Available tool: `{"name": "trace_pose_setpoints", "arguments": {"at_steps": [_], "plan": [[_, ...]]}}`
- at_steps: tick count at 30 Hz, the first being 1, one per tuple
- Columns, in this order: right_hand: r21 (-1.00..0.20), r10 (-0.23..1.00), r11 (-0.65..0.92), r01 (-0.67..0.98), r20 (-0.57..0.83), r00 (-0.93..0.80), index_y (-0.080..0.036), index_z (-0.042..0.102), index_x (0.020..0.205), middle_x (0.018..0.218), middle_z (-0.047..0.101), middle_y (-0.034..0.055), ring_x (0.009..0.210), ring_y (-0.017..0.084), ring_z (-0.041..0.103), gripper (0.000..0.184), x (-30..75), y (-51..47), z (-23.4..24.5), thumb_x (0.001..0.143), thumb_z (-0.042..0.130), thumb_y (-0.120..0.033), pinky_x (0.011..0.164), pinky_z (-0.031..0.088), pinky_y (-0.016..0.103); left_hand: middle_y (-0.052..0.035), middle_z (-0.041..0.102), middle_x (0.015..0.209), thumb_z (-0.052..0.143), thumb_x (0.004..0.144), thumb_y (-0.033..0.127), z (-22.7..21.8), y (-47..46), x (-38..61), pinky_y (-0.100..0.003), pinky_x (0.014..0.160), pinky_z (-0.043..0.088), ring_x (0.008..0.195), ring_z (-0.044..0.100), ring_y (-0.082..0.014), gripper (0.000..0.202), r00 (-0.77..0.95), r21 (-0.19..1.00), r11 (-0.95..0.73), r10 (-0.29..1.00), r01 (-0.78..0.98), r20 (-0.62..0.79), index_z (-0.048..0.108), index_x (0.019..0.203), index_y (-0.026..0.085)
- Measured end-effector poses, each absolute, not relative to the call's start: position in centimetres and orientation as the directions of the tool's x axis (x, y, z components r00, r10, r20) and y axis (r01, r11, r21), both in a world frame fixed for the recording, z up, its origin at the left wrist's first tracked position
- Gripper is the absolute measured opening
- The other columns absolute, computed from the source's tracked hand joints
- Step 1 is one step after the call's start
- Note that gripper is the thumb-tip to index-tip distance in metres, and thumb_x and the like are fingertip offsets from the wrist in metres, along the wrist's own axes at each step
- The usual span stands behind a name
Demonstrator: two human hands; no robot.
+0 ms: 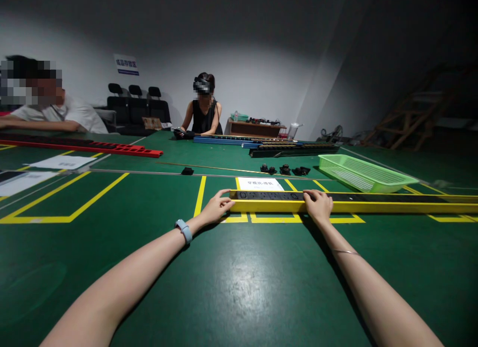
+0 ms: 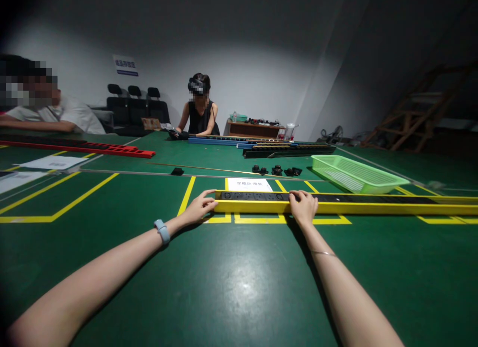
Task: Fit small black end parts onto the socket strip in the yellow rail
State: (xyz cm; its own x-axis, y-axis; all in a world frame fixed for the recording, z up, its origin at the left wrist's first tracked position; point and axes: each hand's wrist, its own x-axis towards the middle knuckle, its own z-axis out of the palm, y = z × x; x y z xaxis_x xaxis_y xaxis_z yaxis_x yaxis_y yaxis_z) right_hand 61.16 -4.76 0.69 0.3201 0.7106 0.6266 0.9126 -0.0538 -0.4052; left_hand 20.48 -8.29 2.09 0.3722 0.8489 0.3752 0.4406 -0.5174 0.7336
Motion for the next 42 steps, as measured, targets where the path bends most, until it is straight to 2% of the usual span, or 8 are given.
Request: {"name": "trace_pose_setpoints", "arguments": {"at_steps": [6, 10, 16, 25, 31, 36, 42], "plan": [[-0.415, 0.747, -0.064, 0.907, 0.583, 0.32, -0.026, 0.072, 0.093, 0.108, 0.063, 0.006, 0.105, 0.024, 0.051, 0.035, 62.2, -4.5, 1.2, 0.082, 0.045, -0.046, 0.096, 0.03, 0.044, -0.0106, 0.041, 0.141, 0.046, 0.088, 0.051, 2.4, -8.4, 20.6, -0.03, 0.08, 0.05, 0.075, 0.06, -0.0116, 0.044, 0.382, 0.724, -0.523, 0.845, 0.449, 0.374, 0.07, 0.086, 0.014], [-0.406, 0.787, -0.078, 0.911, 0.536, 0.306, -0.028, 0.073, 0.093, 0.107, 0.066, 0.0058, 0.105, 0.025, 0.052, 0.038, 62.3, -4.7, 1.9, 0.08, 0.049, -0.055, 0.094, 0.032, 0.043, -0.0115, 0.04, 0.141, 0.045, 0.088, 0.051, 2.5, -8.4, 20.7, -0.033, 0.08, 0.05, 0.071, 0.059, -0.011, 0.045, 0.379, 0.729, -0.509, 0.854, 0.458, 0.358, 0.07, 0.086, 0.014], [-0.414, 0.814, -0.119, 0.902, 0.479, 0.328, -0.028, 0.073, 0.093, 0.108, 0.066, 0.0068, 0.102, 0.026, 0.055, 0.043, 62.3, -4.6, 2.6, 0.075, 0.055, -0.063, 0.089, 0.037, 0.04, -0.011, 0.042, 0.14, 0.044, 0.088, 0.052, 2.2, -8.3, 20.5, -0.033, 0.08, 0.05, 0.076, 0.06, -0.0131, 0.046, 0.379, 0.72, -0.526, 0.845, 0.453, 0.378, 0.07, 0.086, 0.014], [-0.38, 0.831, -0.094, 0.92, 0.479, 0.283, -0.026, 0.073, 0.094, 0.103, 0.068, 0.0059, 0.098, 0.024, 0.058, 0.038, 62.9, -4.1, 2.8, 0.078, 0.053, -0.054, 0.087, 0.04, 0.036, -0.011, 0.041, 0.141, 0.044, 0.088, 0.051, 2.2, -8.3, 20.5, -0.031, 0.081, 0.05, 0.077, 0.061, -0.0127, 0.045, 0.374, 0.715, -0.527, 0.845, 0.459, 0.383, 0.07, 0.087, 0.015], [-0.341, 0.869, -0.104, 0.934, 0.426, 0.252, -0.029, 0.073, 0.098, 0.103, 0.069, 0.0043, 0.1, 0.024, 0.059, 0.039, 63.7, -3.6, 2.8, 0.078, 0.052, -0.055, 0.085, 0.041, 0.036, -0.0103, 0.043, 0.14, 0.045, 0.088, 0.05, 2.2, -8.3, 20.4, -0.031, 0.082, 0.05, 0.082, 0.061, -0.0145, 0.044, 0.374, 0.709, -0.536, 0.84, 0.458, 0.393, 0.071, 0.086, 0.015], [-0.335, 0.914, -0.032, 0.942, 0.371, 0.163, -0.029, 0.071, 0.106, 0.111, 0.068, 0.0028, 0.102, 0.024, 0.06, 0.042, 65.0, -3.4, 3.0, 0.08, 0.052, -0.055, 0.083, 0.043, 0.033, -0.0102, 0.042, 0.141, 0.045, 0.088, 0.051, 2.1, -8.3, 20.5, -0.031, 0.082, 0.05, 0.082, 0.061, -0.0143, 0.045, 0.375, 0.717, -0.531, 0.842, 0.451, 0.388, 0.071, 0.086, 0.015], [-0.317, 0.932, -0.004, 0.948, 0.343, 0.119, -0.029, 0.071, 0.108, 0.117, 0.066, 0.0026, 0.107, 0.024, 0.059, 0.039, 65.2, -3.3, 3.2, 0.081, 0.052, -0.05, 0.089, 0.043, 0.035, -0.0108, 0.042, 0.14, 0.046, 0.088, 0.049, 2.1, -8.2, 20.5, -0.032, 0.081, 0.05, 0.081, 0.061, -0.0146, 0.043, 0.377, 0.717, -0.529, 0.843, 0.453, 0.384, 0.071, 0.086, 0.015]]}}
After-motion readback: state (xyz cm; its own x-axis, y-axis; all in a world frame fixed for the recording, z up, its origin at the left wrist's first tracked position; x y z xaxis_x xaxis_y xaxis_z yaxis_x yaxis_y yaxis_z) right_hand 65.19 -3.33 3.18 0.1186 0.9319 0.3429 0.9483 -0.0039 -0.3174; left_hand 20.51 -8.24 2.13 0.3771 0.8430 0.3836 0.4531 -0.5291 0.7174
